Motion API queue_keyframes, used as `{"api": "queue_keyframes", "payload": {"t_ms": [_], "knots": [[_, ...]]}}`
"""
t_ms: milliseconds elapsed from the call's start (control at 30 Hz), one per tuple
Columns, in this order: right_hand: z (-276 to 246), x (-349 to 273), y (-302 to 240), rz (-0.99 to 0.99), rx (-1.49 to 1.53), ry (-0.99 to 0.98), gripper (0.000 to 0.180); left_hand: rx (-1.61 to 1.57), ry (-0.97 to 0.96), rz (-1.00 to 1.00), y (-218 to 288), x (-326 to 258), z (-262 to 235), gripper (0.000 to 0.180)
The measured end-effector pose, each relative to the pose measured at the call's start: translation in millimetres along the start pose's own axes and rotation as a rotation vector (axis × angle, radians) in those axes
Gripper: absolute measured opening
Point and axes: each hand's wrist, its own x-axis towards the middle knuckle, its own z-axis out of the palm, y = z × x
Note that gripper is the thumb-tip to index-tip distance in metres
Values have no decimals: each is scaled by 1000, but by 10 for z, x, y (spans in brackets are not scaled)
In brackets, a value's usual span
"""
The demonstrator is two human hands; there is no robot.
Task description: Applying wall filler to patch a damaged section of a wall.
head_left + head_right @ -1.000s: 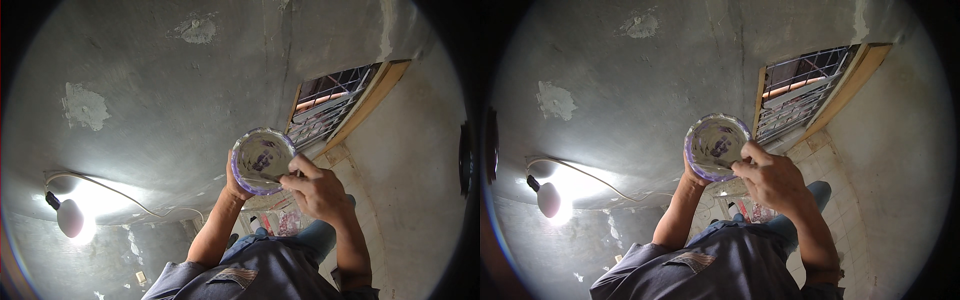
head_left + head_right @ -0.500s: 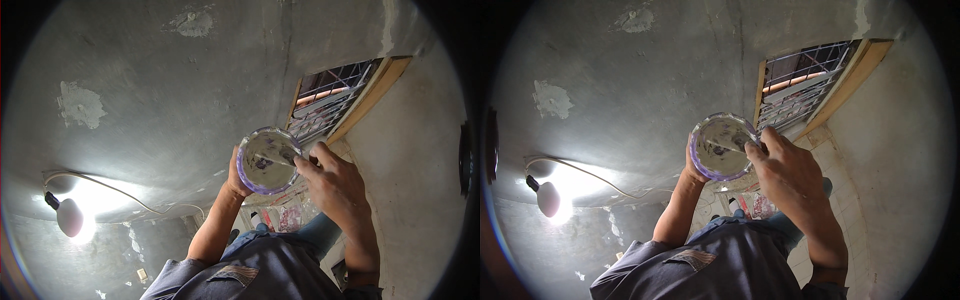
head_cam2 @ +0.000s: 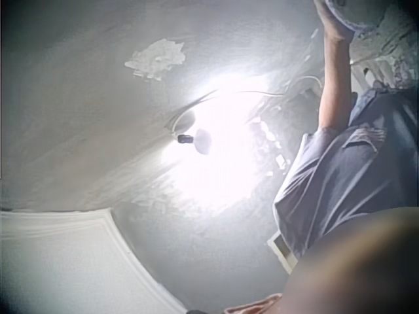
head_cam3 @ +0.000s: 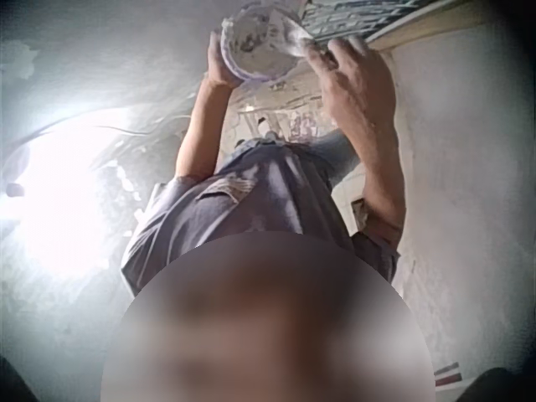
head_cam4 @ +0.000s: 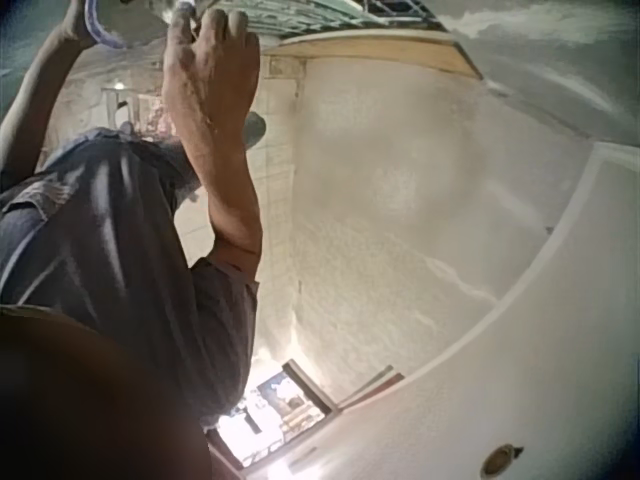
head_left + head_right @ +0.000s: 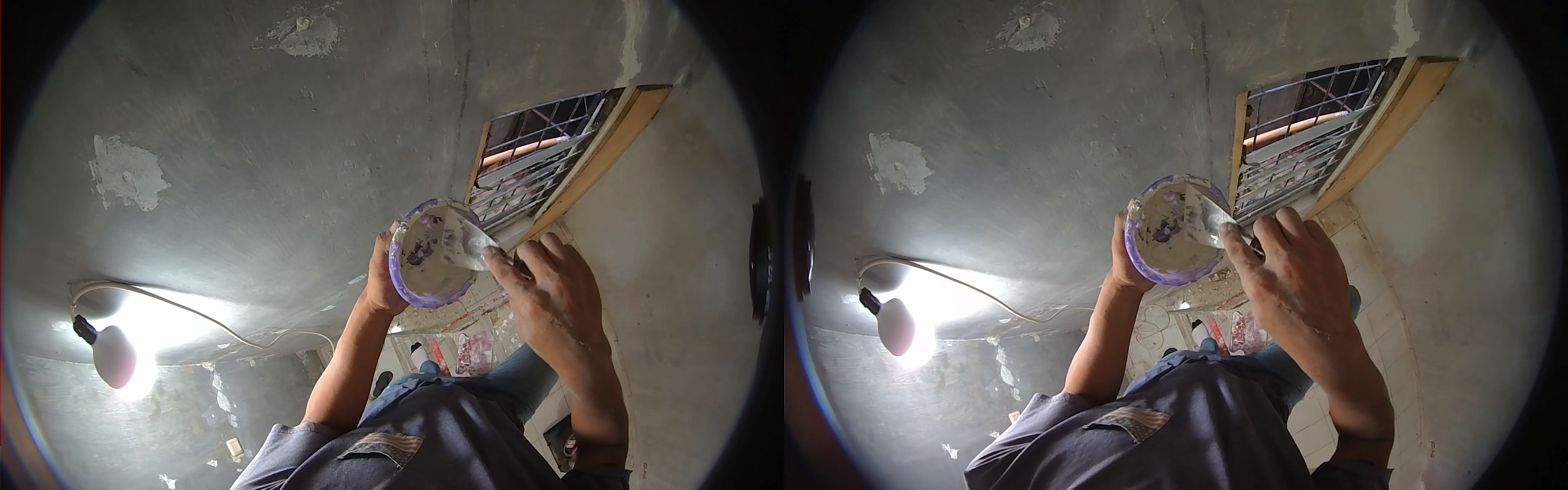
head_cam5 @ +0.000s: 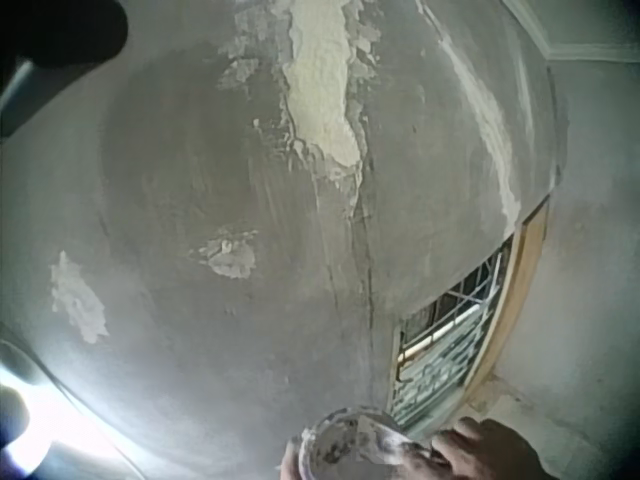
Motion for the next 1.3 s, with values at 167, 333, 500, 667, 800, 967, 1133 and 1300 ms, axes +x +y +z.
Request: {"api": "queue_keyframes", "payload": {"t_ms": [167,333,500,667,800,967,1133,1300], "knots": [[246,-71,24,24,-37,139,49,85,64,78,12,-18,73,76],[519,-191,-69,88,-35,333,51,216,54,238,-22,-67,66,77],[441,-236,-262,189,120,179,48,150,44,307,-174,-100,-122,79],[425,-267,-434,312,314,110,44,130,-31,426,-243,-85,-153,83],[526,-341,-584,443,540,130,39,69,93,454,-283,-35,-121,99],[635,-382,-702,534,734,202,33,80,27,453,-261,24,33,107],[617,-392,-688,542,907,264,29,161,79,498,-354,63,4,108],[540,-373,-540,721,1201,135,32,149,88,535,-523,91,-120,103]]}}
